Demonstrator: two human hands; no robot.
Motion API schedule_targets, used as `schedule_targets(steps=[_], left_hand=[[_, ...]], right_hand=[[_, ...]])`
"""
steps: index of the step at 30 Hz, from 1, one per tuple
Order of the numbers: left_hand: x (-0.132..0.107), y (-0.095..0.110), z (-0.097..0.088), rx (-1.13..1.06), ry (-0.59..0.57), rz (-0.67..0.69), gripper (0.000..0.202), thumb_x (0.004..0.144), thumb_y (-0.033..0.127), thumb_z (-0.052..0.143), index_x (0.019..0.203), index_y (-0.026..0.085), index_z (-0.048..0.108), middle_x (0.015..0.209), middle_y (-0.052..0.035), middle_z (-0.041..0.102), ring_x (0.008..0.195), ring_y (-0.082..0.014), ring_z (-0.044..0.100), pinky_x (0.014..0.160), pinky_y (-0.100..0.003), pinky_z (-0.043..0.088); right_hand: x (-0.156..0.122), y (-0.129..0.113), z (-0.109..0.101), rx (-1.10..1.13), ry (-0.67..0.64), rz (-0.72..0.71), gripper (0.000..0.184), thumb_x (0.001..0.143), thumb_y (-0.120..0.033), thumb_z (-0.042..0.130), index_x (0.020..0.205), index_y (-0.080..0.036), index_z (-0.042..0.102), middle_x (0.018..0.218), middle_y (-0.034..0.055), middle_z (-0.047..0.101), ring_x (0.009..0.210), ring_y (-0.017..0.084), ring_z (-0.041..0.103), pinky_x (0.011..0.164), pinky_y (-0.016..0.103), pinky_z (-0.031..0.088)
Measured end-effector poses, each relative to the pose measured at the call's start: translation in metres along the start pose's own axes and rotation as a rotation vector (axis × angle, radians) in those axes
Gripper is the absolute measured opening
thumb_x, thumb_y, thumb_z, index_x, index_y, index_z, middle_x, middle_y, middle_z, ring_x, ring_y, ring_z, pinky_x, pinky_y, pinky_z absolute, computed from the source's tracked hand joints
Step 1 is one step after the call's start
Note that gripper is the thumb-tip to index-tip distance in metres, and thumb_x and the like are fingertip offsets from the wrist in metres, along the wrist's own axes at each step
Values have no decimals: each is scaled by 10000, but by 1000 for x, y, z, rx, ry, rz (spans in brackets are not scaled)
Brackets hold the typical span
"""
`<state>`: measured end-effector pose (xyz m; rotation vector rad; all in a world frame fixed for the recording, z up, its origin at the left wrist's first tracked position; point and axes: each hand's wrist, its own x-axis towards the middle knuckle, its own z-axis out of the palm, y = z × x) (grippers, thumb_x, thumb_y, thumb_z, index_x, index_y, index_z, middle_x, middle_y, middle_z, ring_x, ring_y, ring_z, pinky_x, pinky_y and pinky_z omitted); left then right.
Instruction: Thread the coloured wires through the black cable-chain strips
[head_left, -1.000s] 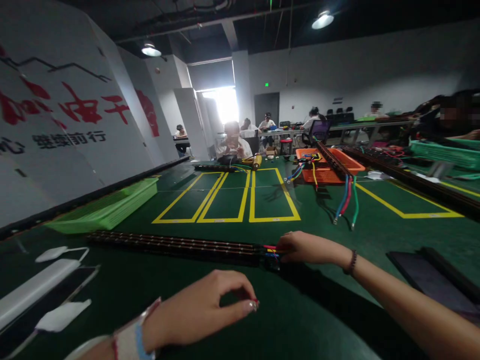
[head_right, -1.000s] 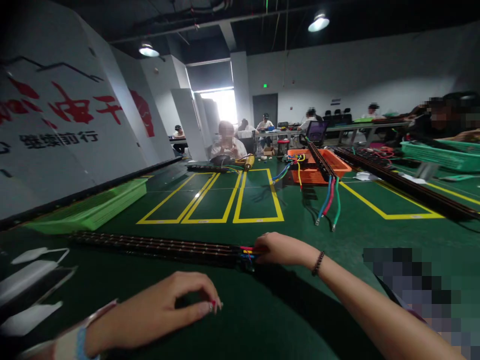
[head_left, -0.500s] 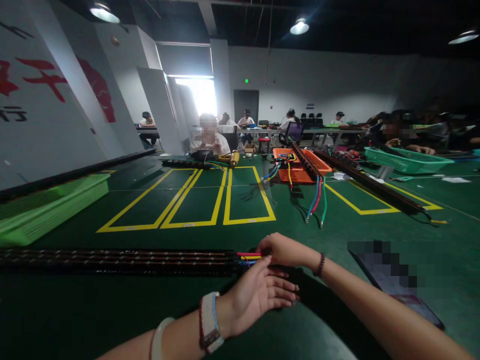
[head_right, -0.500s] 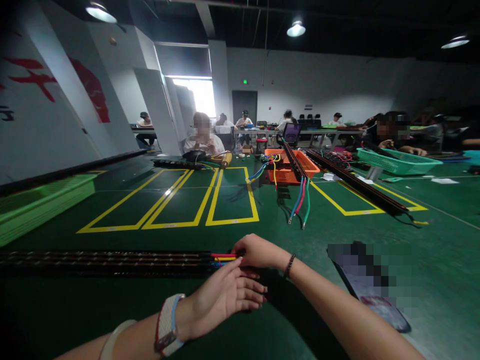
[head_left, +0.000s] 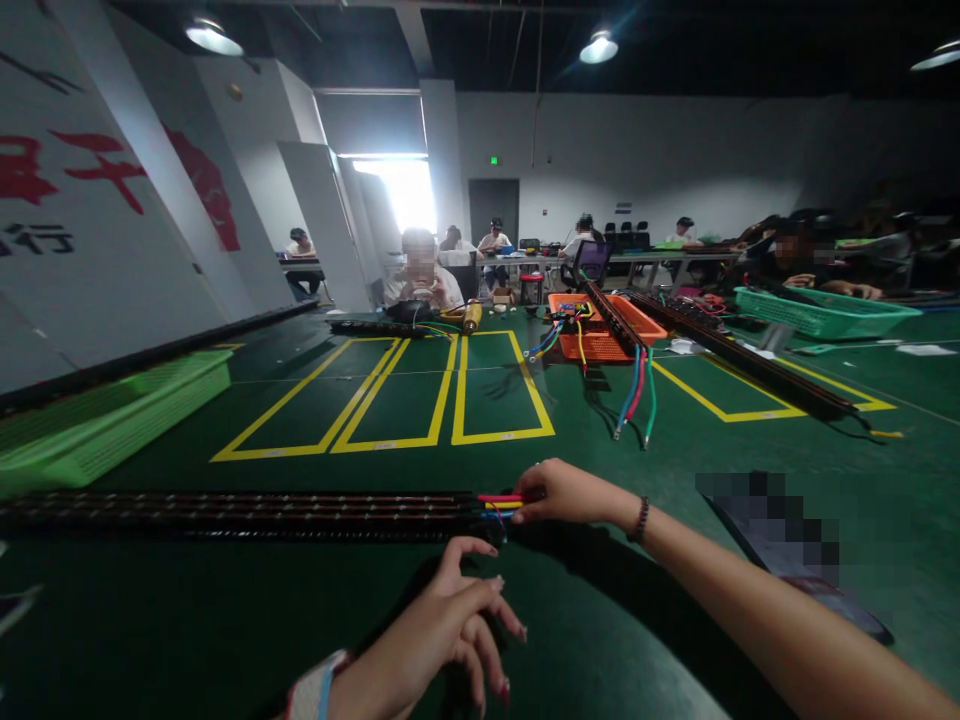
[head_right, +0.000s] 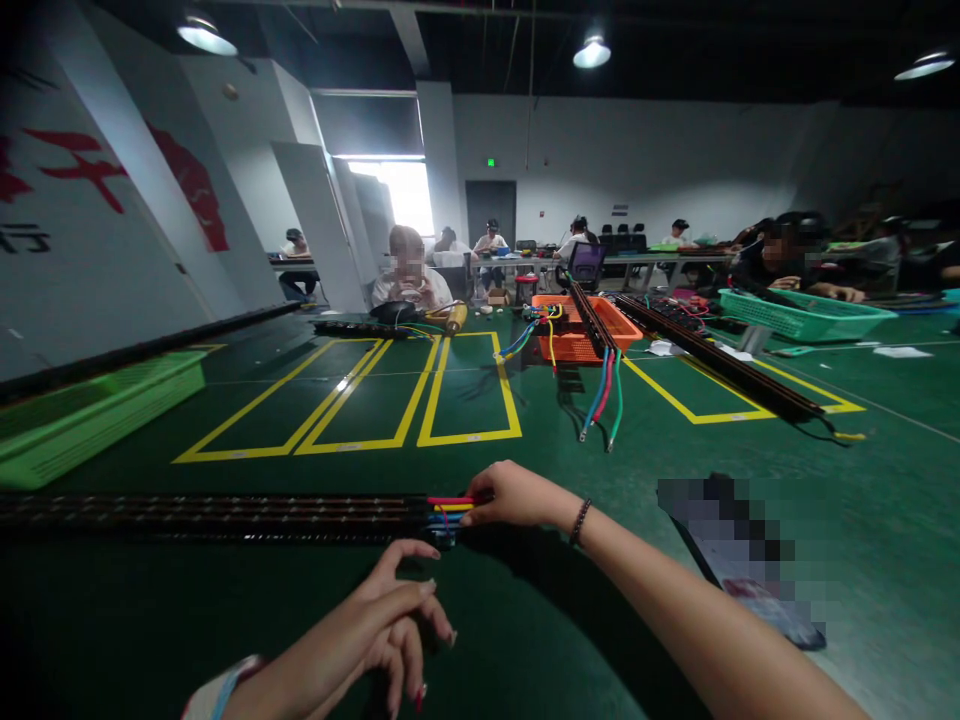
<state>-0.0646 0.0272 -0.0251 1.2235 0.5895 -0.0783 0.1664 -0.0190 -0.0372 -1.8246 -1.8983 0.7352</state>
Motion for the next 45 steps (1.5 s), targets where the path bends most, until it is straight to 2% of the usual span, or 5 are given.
schedule_targets(steps=[6,13,18,27,45], left_hand=[[-1,1,0,112,7,-17,606,883,358,402,1340,286,10,806,-81,653,494,-161,605,384,-188,407],[13,14,-2,111,20,-35,440,870,479,391,1208,213,300,620,-9,585,491,-116,560,368,-135,347],[13,19,-30,479,41,-62,365,844,489,409,1040,182,385,486,27,517,372,-118,487,302,-134,244],[-6,31,-44,1011,362,7,297,854,398,368,1006,206,534,475,35,454,372,-126,472,353,-175,286],[-11,19,-49,772,347,8,457,780,573,458,887,164,633,510,2,512,411,-126,469,399,-192,313]], right_hand=[[-1,-2,1,-13,27,-11,288,790,-390,623,913,-135,676,723,-4,608,588,91,457,512,190,308],[-1,4,6,-4,62,-47,311,801,-426,611,899,-135,664,780,23,630,641,112,502,556,200,346],[-3,2,6,-17,69,-34,293,794,-412,623,890,-139,664,770,17,622,647,116,505,553,203,344],[-3,-3,7,-80,79,-99,276,836,-405,583,874,-146,669,811,39,622,696,129,532,598,216,374],[-1,-7,24,-18,156,-83,246,862,-377,569,943,-159,648,821,21,615,704,118,530,617,205,365]])
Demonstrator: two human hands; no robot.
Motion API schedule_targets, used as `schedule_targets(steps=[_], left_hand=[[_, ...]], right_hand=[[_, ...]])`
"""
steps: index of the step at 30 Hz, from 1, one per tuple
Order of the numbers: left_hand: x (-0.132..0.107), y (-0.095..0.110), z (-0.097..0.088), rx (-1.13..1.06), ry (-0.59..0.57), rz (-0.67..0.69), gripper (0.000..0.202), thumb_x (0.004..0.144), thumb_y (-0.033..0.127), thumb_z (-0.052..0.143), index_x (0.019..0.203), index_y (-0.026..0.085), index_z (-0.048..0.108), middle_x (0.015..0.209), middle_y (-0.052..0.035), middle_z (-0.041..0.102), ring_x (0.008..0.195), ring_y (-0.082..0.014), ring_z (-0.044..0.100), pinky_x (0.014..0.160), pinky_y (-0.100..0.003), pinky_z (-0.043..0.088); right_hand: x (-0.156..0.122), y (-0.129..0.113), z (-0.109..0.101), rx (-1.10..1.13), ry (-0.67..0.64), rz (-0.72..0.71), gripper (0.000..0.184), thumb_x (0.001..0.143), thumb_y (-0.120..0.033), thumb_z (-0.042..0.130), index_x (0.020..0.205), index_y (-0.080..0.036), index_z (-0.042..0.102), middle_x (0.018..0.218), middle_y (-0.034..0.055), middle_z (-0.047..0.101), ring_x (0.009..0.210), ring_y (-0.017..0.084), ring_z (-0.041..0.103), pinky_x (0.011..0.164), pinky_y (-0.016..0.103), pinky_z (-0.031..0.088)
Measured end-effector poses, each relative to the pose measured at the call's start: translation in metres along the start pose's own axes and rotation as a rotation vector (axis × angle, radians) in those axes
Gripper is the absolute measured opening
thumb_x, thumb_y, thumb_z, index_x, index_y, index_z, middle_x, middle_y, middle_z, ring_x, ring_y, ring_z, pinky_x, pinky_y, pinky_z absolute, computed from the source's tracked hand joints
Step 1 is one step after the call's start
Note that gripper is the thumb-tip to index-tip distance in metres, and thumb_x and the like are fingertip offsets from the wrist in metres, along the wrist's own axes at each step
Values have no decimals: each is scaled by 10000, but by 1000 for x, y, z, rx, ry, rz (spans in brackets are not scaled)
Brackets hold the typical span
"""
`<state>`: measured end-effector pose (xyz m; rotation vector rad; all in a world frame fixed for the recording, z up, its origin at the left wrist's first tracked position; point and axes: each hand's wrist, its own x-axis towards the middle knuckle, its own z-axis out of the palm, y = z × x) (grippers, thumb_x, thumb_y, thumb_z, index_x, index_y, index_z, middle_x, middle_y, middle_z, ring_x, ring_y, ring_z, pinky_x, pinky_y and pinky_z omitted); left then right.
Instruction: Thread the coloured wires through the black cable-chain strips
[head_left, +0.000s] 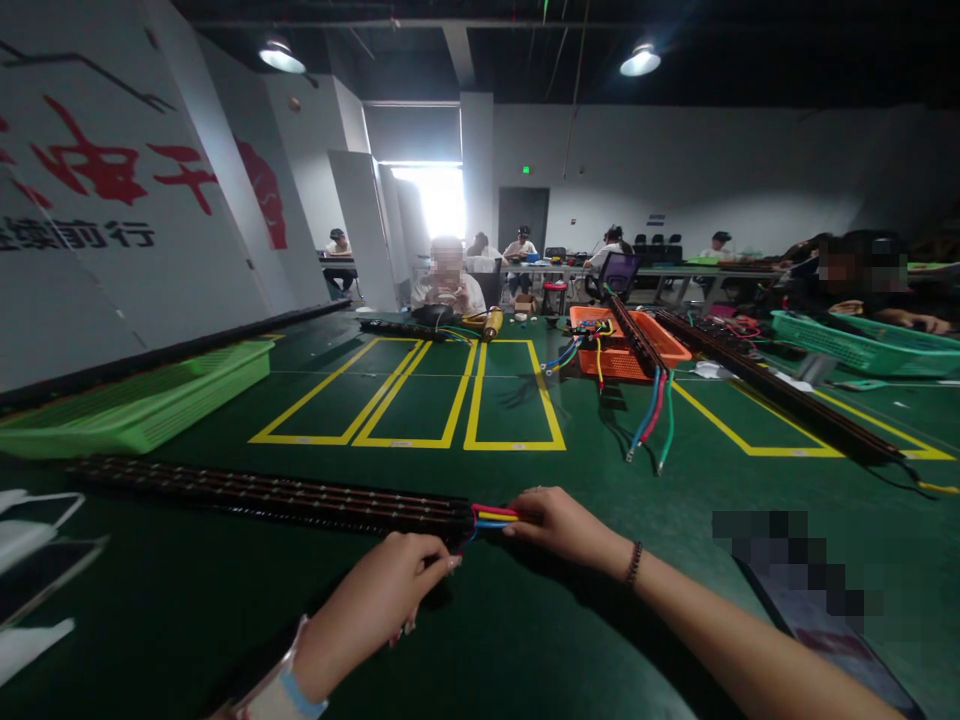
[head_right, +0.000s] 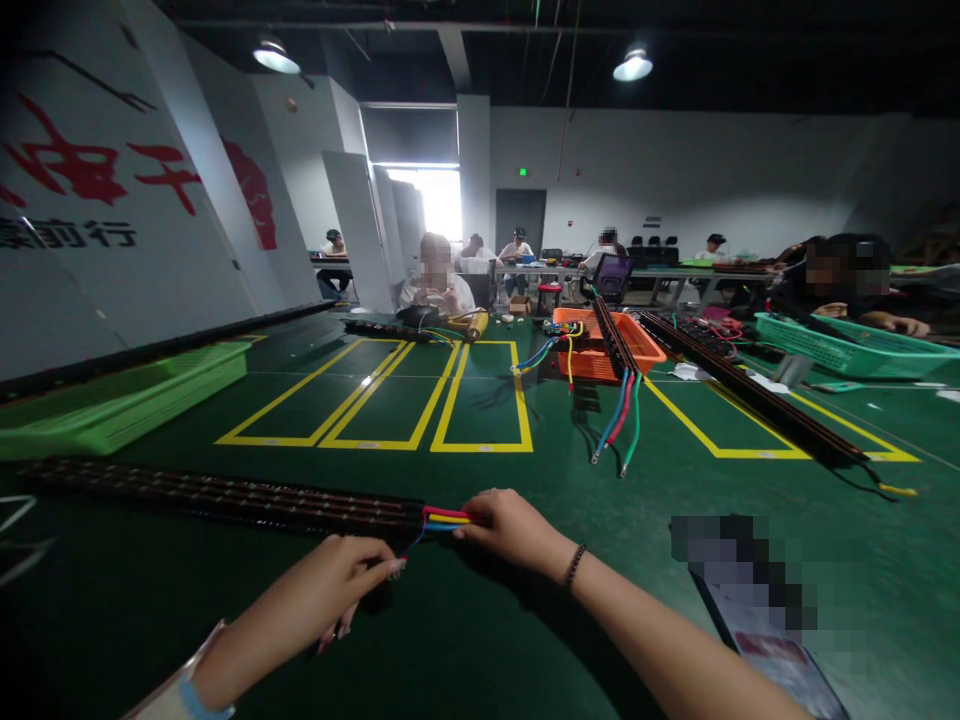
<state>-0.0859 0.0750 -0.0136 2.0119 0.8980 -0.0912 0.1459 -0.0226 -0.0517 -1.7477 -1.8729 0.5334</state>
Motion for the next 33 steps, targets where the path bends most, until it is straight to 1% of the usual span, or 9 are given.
schedule_targets(steps=[7,9,11,15,17,22,27,31,33], left_hand=[[-9,5,10,200,271,125,369,799,482,508,1050,220,578,648,-1,553,558,-143,505,517,-220,261],[-18,14,16,183,269,133,365,805,510,492,1017,221,563,642,3,533,569,-141,495,525,-223,264],[-26,26,25,57,118,159,369,812,542,466,955,214,556,651,1,530,590,-135,500,529,-216,291],[-24,52,58,-460,-451,170,394,821,540,449,911,160,506,753,-39,579,597,-123,546,552,-222,384],[-12,60,76,-741,-537,131,419,841,541,411,944,140,478,788,-73,595,646,-146,587,606,-252,425],[30,66,104,-1245,-448,-61,555,857,563,360,956,34,497,850,-157,597,714,-181,617,748,-311,459],[46,56,106,-1391,-379,7,508,884,439,408,1155,11,440,1049,-225,596,914,-225,622,957,-375,398],[45,51,100,-1442,-328,24,438,886,349,435,1177,21,431,1153,-221,560,1024,-235,587,1000,-379,377],[45,51,96,-1462,-289,14,408,896,329,419,1181,37,428,1180,-209,549,1059,-229,571,999,-376,383]], right_hand=[[0,0,2,23,44,-30,264,865,-377,564,978,-155,653,853,37,612,773,143,541,681,218,383],[0,0,1,8,44,-35,261,859,-379,574,958,-151,656,842,38,608,766,141,539,679,219,380],[1,0,1,-5,46,-30,256,854,-377,580,928,-144,657,827,38,604,747,137,534,664,218,377],[3,0,0,-30,37,-6,255,841,-373,594,903,-135,660,791,32,598,693,127,522,613,214,365],[3,1,0,-33,37,0,265,829,-380,606,912,-134,664,789,32,602,686,127,522,608,214,366],[3,3,0,5,55,-5,270,819,-387,610,881,-131,671,791,39,621,690,129,538,620,208,385],[3,5,1,9,58,8,206,818,-328,598,857,-140,672,787,36,629,688,127,546,622,202,387],[4,6,0,-18,49,-31,138,822,-224,573,883,-139,663,801,31,618,693,115,532,629,194,379],[4,4,-2,-63,56,-56,140,839,-240,568,854,-133,657,777,30,594,686,112,514,627,196,372]])
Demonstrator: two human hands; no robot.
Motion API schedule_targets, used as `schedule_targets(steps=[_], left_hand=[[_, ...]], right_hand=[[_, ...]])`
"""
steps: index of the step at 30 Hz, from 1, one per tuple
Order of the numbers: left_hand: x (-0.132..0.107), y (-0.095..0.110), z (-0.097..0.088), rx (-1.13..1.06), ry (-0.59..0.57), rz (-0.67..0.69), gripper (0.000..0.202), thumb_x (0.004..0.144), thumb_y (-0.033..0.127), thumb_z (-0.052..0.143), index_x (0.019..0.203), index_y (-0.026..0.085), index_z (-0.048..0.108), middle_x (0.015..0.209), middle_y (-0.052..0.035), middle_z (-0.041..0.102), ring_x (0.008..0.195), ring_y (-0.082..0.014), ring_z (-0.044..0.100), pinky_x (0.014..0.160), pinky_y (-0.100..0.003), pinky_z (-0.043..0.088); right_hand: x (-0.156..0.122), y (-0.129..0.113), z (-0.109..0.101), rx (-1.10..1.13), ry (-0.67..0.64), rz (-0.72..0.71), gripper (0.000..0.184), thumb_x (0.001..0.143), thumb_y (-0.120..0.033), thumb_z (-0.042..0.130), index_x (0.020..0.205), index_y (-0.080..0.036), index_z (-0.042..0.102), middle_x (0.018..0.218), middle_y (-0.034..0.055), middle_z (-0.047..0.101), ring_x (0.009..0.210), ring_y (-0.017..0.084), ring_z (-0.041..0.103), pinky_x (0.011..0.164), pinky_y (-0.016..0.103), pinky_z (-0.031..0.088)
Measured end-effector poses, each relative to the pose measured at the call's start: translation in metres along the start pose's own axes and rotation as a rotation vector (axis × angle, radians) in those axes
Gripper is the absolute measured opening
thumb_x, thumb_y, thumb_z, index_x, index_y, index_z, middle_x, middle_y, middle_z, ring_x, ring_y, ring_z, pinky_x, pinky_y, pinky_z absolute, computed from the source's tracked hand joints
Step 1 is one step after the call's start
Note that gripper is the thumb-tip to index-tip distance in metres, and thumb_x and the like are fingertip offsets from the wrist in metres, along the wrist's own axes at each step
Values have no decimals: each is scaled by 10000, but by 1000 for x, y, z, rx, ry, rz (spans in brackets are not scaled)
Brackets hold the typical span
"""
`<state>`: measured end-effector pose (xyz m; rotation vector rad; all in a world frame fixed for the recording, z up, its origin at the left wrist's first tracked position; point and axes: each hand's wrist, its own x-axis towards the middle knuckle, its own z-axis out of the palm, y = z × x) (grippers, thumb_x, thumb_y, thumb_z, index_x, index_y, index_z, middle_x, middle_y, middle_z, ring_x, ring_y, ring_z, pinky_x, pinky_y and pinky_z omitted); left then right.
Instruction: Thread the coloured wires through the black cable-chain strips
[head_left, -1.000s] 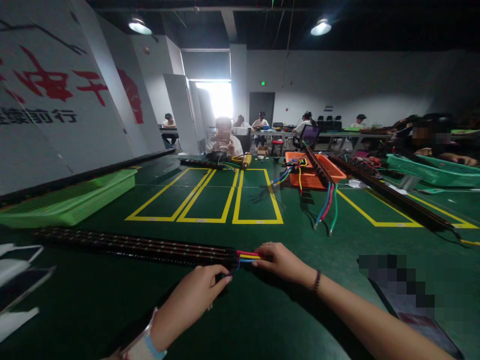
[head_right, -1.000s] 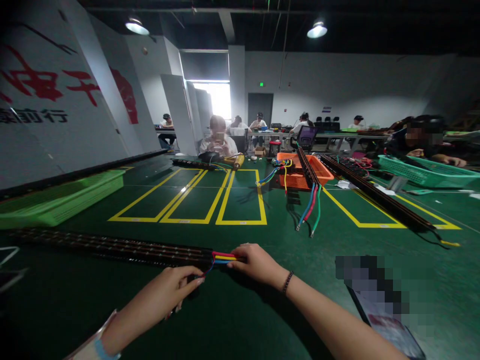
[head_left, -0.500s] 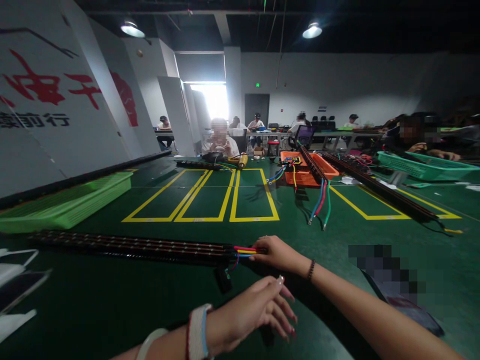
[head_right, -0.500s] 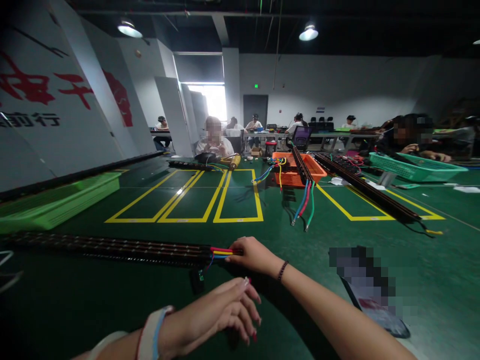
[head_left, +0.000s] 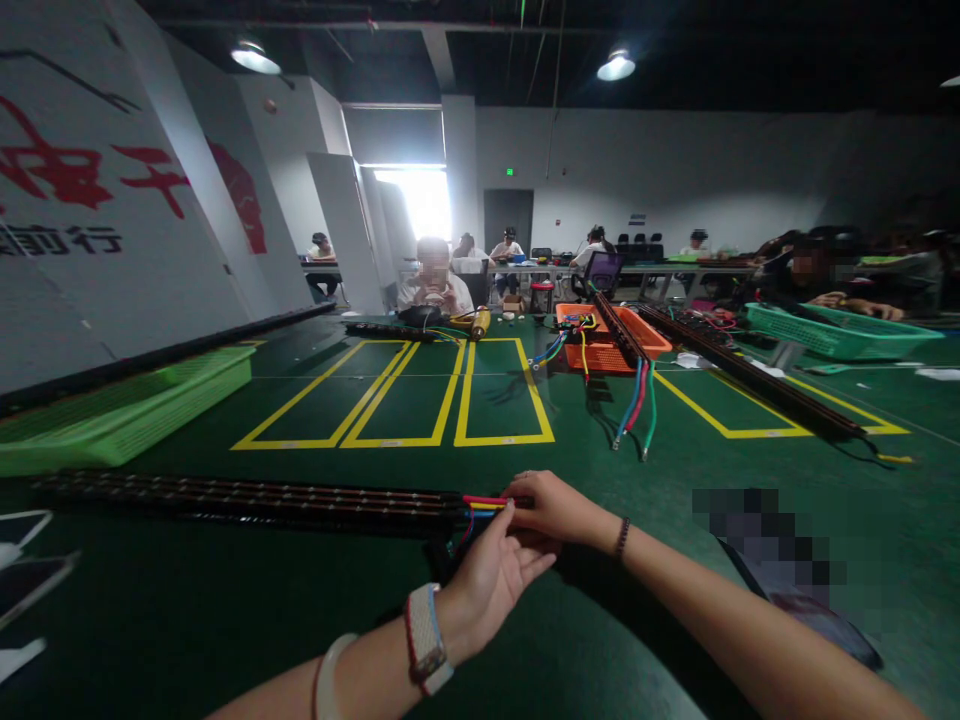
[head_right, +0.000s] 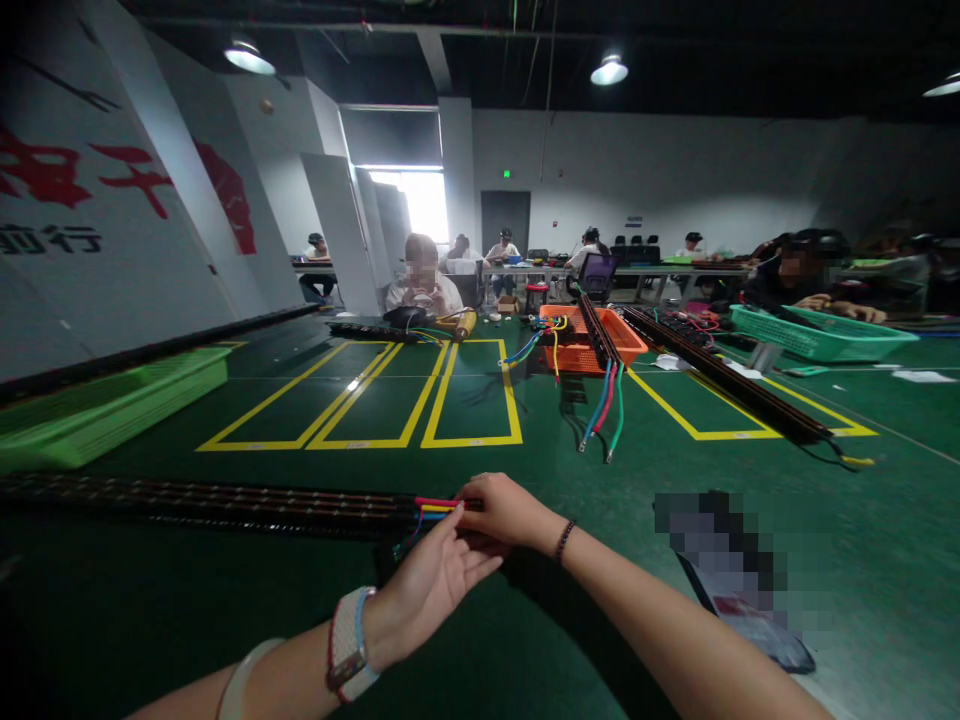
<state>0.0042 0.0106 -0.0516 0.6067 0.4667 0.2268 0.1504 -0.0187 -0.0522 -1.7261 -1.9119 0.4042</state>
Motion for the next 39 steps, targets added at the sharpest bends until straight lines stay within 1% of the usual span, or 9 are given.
schedule_targets(steps=[5,11,15,21,24,28,33,36,39], left_hand=[[0,11,-6,13,89,29,375,899,360,427,1137,72,462,1170,-185,558,1087,-205,556,995,-342,398],[-2,13,-12,-8,41,67,291,894,345,456,1063,116,515,1156,-131,575,1104,-175,534,1012,-317,382],[0,12,-12,-50,-3,102,203,903,291,449,979,121,528,1047,-100,609,1020,-149,561,984,-312,399],[1,13,-11,-72,129,87,82,895,198,458,887,143,518,946,-55,611,868,-105,581,860,-263,460],[1,14,-11,-92,132,79,88,891,210,468,854,145,516,911,-40,605,821,-97,573,818,-241,469],[5,12,-14,-102,44,79,110,896,231,456,845,150,510,874,-36,596,778,-107,560,772,-241,469],[9,9,-22,-105,30,125,81,884,197,473,842,138,508,761,-9,549,652,-71,493,736,-230,447],[5,11,-21,-72,-20,108,126,894,219,454,869,124,532,779,-30,564,694,-87,512,799,-258,439],[1,15,-18,-31,-51,51,239,906,303,433,938,99,555,910,-90,602,833,-133,555,885,-301,420]], right_hand=[[0,-8,-5,-98,16,-55,264,875,-361,555,779,-133,648,742,32,543,683,113,478,599,200,346],[1,-16,0,-307,62,-77,154,847,-254,599,742,-152,646,695,14,543,631,107,447,586,227,309],[-1,-18,5,-589,109,-209,171,866,-216,561,720,-139,608,689,24,534,643,131,428,632,293,297],[-7,-22,8,-873,93,-452,188,888,-115,444,803,-98,611,775,71,528,696,171,424,657,334,316],[-10,-24,8,-895,81,-468,209,901,-112,412,856,-83,615,826,90,522,730,182,428,683,338,338],[-11,-23,6,-866,29,-487,180,895,-135,440,890,-81,612,863,93,522,771,190,435,747,337,371],[-13,-15,-2,-766,29,-489,248,913,-284,454,1000,-107,605,1021,102,535,874,199,463,842,357,371],[-15,-8,-11,-736,61,-487,304,918,-361,451,1069,-137,591,1031,88,549,885,201,471,849,372,365],[-18,-4,-19,-775,34,-511,342,928,-399,430,1057,-126,591,892,77,565,788,187,469,781,358,371]])
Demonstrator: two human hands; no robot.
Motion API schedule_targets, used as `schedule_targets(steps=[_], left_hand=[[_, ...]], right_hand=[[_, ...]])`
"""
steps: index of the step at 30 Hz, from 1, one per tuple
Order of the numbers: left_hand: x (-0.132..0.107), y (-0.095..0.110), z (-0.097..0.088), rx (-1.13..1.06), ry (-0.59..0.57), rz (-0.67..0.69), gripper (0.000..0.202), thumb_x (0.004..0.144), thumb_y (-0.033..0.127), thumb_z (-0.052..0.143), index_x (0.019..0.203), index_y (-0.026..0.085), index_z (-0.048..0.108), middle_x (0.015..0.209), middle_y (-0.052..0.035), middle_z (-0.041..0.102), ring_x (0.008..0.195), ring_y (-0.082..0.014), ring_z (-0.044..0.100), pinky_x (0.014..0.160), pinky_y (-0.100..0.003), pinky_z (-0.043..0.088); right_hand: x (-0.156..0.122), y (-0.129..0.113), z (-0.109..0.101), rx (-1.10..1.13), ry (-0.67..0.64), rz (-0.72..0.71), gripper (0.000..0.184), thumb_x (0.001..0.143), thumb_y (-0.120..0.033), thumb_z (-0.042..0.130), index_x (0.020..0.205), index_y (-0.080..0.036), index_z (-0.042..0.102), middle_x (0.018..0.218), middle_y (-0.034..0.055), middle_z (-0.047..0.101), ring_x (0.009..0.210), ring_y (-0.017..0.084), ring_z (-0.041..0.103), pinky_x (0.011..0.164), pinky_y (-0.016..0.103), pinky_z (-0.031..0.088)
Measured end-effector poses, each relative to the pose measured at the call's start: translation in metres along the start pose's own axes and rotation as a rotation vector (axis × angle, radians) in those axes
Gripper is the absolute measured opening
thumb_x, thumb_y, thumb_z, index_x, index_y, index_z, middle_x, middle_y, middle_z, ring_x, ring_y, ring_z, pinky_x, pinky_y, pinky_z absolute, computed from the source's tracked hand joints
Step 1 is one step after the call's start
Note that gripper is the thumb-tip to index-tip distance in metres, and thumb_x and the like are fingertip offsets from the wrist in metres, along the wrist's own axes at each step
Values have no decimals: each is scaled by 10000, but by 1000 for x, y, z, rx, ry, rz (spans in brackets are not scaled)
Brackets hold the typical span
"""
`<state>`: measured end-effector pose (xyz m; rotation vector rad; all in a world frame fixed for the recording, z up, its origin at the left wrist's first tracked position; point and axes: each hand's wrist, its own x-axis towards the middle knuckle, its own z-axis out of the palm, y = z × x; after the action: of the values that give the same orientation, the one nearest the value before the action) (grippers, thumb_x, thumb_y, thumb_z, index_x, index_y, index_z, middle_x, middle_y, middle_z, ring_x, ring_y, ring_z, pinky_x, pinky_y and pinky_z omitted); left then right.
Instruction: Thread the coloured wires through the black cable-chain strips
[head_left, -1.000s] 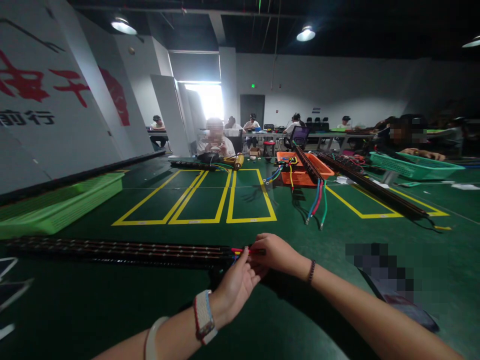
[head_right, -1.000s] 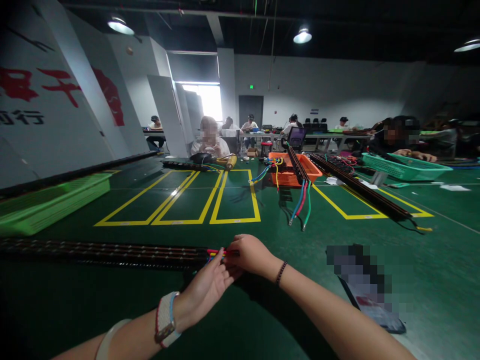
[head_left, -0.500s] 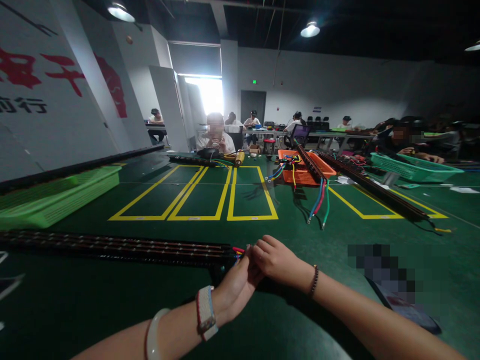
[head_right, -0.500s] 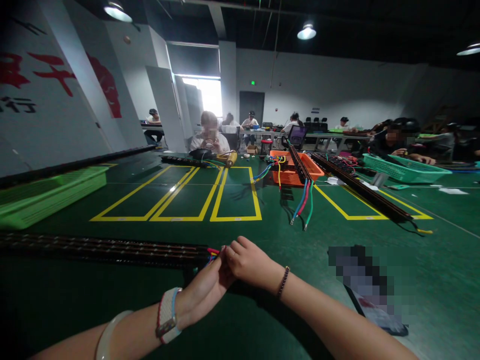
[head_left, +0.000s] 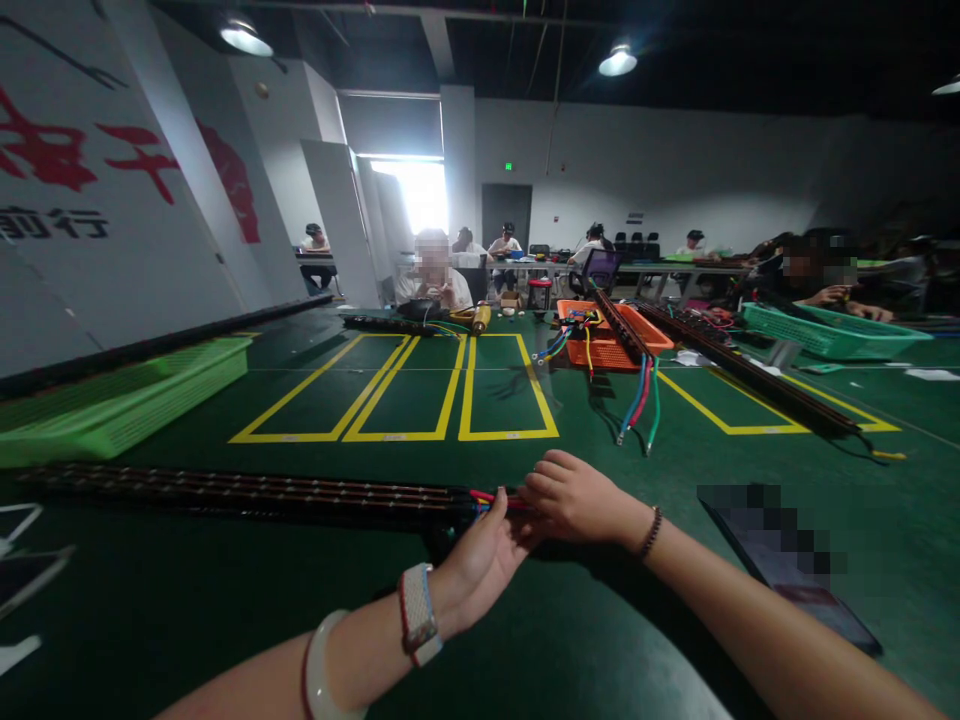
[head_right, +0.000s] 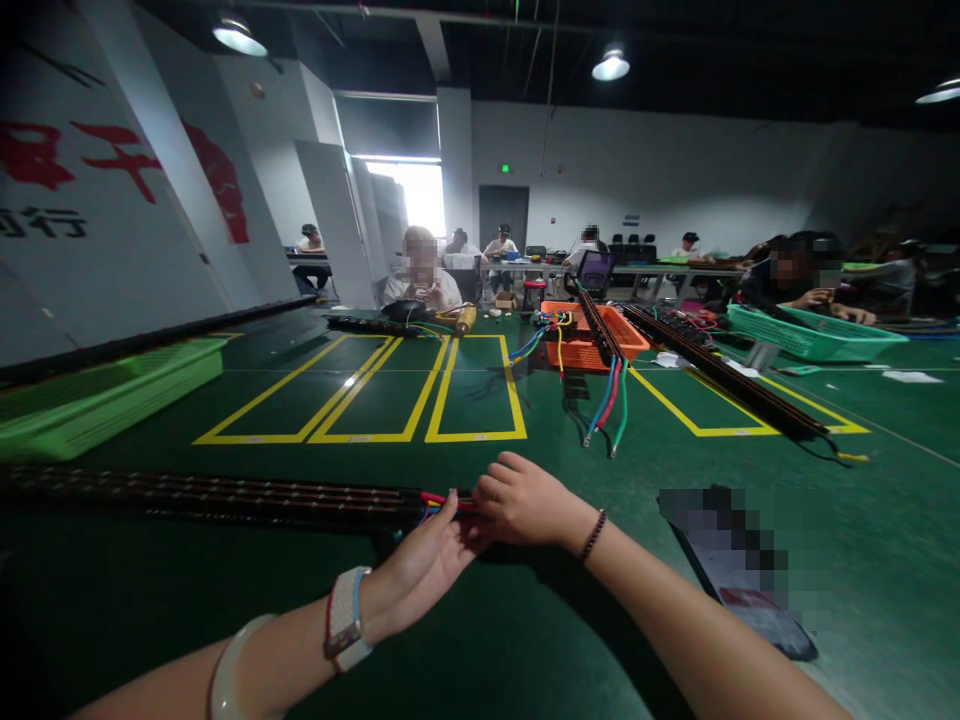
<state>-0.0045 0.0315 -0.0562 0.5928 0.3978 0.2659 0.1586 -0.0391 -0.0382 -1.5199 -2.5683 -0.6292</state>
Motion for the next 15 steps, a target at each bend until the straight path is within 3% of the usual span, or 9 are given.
schedule_targets(steps=[4,7,11,15], left_hand=[[-3,2,4,16,-10,-35,281,909,327,421,943,85,559,1030,-141,606,996,-180,558,963,-330,385],[-3,2,3,26,-15,-38,285,912,331,410,941,86,554,1063,-155,605,1050,-195,552,993,-347,370],[-2,1,1,54,-7,-14,328,908,368,413,979,77,544,1103,-171,596,1091,-219,543,1011,-367,367],[-3,2,1,62,-42,-30,404,915,381,386,1104,47,515,1150,-188,578,1121,-223,533,1034,-366,359]], right_hand=[[0,0,-3,-45,-31,-62,271,950,-209,368,857,-125,609,810,66,555,700,155,440,701,316,342],[2,-2,-1,23,-17,-37,273,947,-225,383,828,-129,608,774,62,554,681,154,433,680,312,330],[3,-1,3,272,46,136,296,948,-305,406,863,-137,634,705,47,545,678,142,452,698,288,346],[3,2,7,658,66,431,329,918,-367,464,779,-132,648,707,39,566,663,120,491,647,238,365]])
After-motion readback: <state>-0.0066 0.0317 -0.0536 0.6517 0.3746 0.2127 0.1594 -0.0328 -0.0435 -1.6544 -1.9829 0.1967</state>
